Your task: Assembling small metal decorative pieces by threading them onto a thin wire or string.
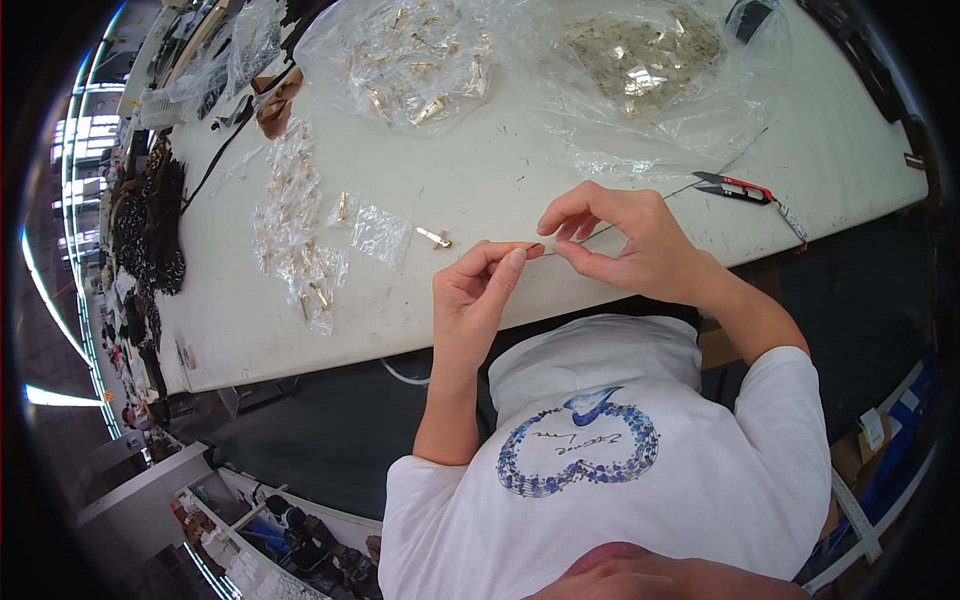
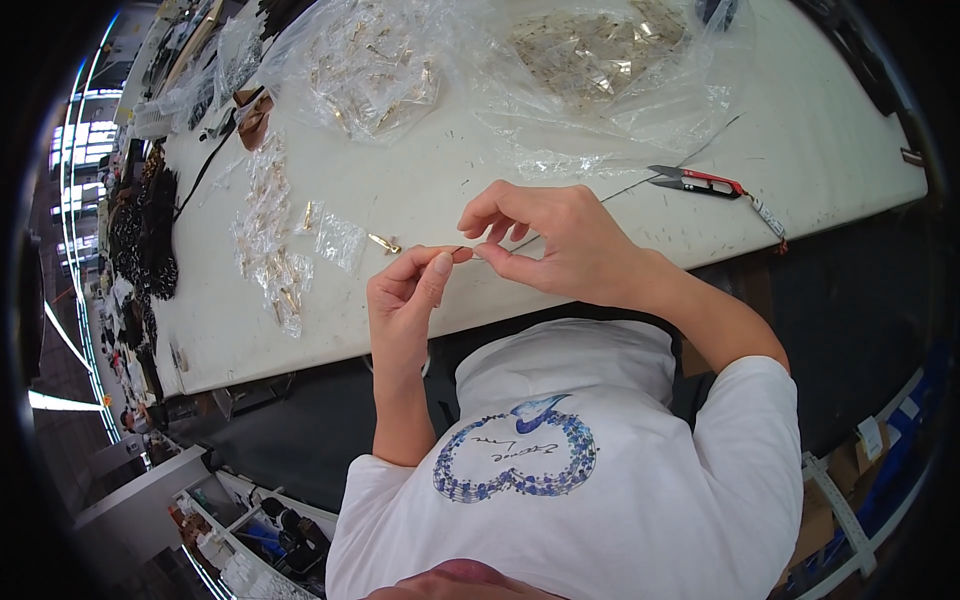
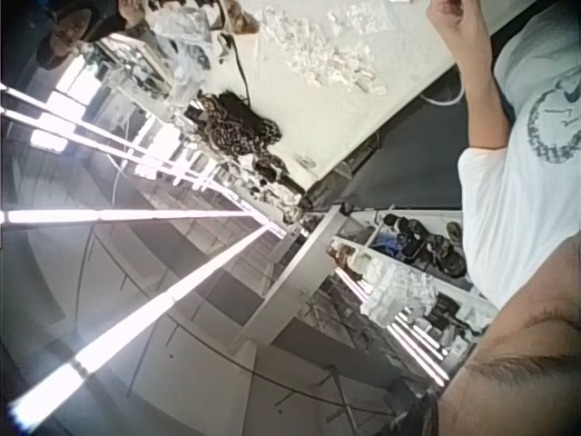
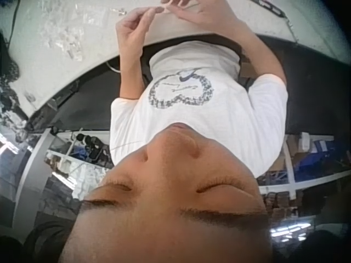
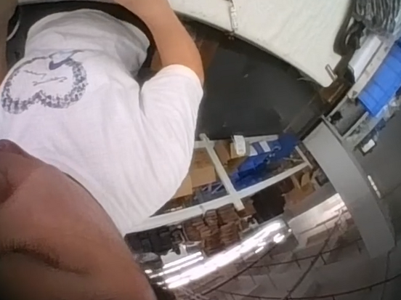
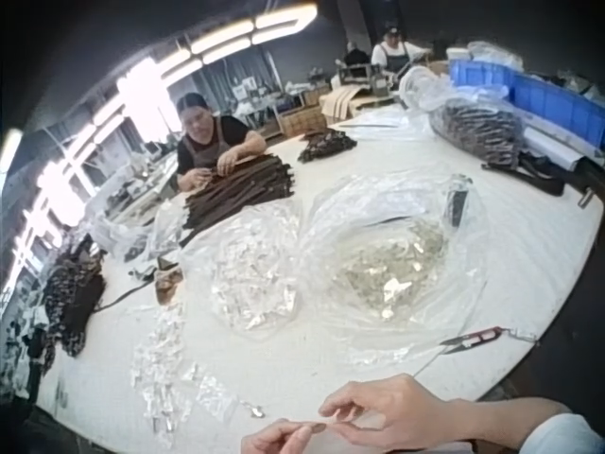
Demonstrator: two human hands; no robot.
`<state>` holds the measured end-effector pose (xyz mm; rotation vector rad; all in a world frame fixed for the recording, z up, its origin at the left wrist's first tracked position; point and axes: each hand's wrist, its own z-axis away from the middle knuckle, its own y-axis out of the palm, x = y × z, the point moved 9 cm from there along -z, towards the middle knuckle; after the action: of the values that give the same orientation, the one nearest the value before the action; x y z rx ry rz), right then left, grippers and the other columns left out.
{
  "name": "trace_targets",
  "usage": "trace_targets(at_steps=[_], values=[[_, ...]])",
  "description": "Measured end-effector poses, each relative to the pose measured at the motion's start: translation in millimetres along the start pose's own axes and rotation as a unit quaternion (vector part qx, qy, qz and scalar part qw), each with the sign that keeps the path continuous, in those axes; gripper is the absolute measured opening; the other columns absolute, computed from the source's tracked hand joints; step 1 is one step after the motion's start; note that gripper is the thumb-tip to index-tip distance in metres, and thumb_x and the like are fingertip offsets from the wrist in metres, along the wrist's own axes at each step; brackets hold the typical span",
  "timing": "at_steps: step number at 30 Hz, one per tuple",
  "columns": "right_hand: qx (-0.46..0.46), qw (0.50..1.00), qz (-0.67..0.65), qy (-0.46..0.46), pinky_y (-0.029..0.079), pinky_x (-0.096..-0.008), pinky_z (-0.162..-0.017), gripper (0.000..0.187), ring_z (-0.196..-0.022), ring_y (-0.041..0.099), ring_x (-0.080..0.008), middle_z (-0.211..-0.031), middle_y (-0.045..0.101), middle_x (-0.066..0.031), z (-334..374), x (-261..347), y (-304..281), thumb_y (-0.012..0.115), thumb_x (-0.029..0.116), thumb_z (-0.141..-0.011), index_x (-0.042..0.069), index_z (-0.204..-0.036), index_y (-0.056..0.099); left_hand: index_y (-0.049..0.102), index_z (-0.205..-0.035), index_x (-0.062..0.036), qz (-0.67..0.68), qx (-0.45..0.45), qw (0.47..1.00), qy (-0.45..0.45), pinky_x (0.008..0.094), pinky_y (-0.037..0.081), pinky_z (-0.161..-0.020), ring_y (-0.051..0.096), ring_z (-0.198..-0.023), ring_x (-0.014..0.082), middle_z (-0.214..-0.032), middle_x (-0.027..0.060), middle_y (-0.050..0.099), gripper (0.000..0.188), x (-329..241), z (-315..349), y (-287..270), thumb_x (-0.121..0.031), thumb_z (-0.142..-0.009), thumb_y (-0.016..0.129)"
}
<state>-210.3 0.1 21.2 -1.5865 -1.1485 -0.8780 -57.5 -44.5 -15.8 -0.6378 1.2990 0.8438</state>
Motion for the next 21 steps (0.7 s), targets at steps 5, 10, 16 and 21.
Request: trace_targets(at_steps=[5, 10, 16, 21], values=[[0.003, 0.997, 0.044, -0.055, 0.054, -0.0296, -0.065, 0.017, -0.072, 0.069, -0.0209, -0.085, 0.071, -0.0074, -3, 5, 8, 0.073, 0.0, -0.081, 0.005, -0.097, 0.069, 0.071, -0.105, 0.0036, -0.009, -0.005, 1.0, 0.016, 0.02, 0.036, -0.064, 0.045, -0.071, 0.0023, -0.078, -0.0034, 0.061, 0.015, 2, -4, -1, -0.008, -0.098, 0.063], [0.01, 0.984, 0.144, -0.107, 0.05, -0.0342, -0.057, 0.012, -0.066, 0.066, -0.025, -0.075, 0.067, -0.0063, -2, 14, 12, 0.074, 0.006, -0.078, 0.008, -0.087, 0.066, 0.07, -0.102, 0.0026, -0.1, -0.008, 0.995, 0.011, 0.0175, 0.033, -0.062, 0.042, -0.071, 0.0004, -0.079, -0.0065, 0.057, 0.012, 11, 8, -1, -0.005, -0.098, 0.062], [0.024, 0.999, 0.04, 0.016, 0.052, -0.0302, -0.061, 0.013, -0.066, 0.066, -0.0197, -0.074, 0.066, -0.0071, 4, 10, 8, 0.07, -0.001, -0.074, 0.004, -0.084, 0.062, 0.068, -0.103, 0.0, 0.031, 0.076, 0.997, 0.003, 0.0213, 0.04, -0.068, 0.049, -0.08, 0.0023, -0.095, -0.0007, 0.067, 0.014, 28, 9, 20, -0.011, -0.1, 0.058], [0.013, 0.964, 0.224, -0.144, 0.047, -0.0335, -0.055, 0.021, -0.062, 0.06, -0.0226, -0.073, 0.058, -0.0058, -5, 43, 3, 0.071, -0.003, -0.07, 0.005, -0.085, 0.059, 0.066, -0.112, 0.0024, -0.231, 0.057, 0.962, 0.133, 0.0219, 0.043, -0.07, 0.054, -0.083, 0.0053, -0.102, 0.0015, 0.068, 0.019, -35, 8, 15, -0.01, -0.1, 0.058]])
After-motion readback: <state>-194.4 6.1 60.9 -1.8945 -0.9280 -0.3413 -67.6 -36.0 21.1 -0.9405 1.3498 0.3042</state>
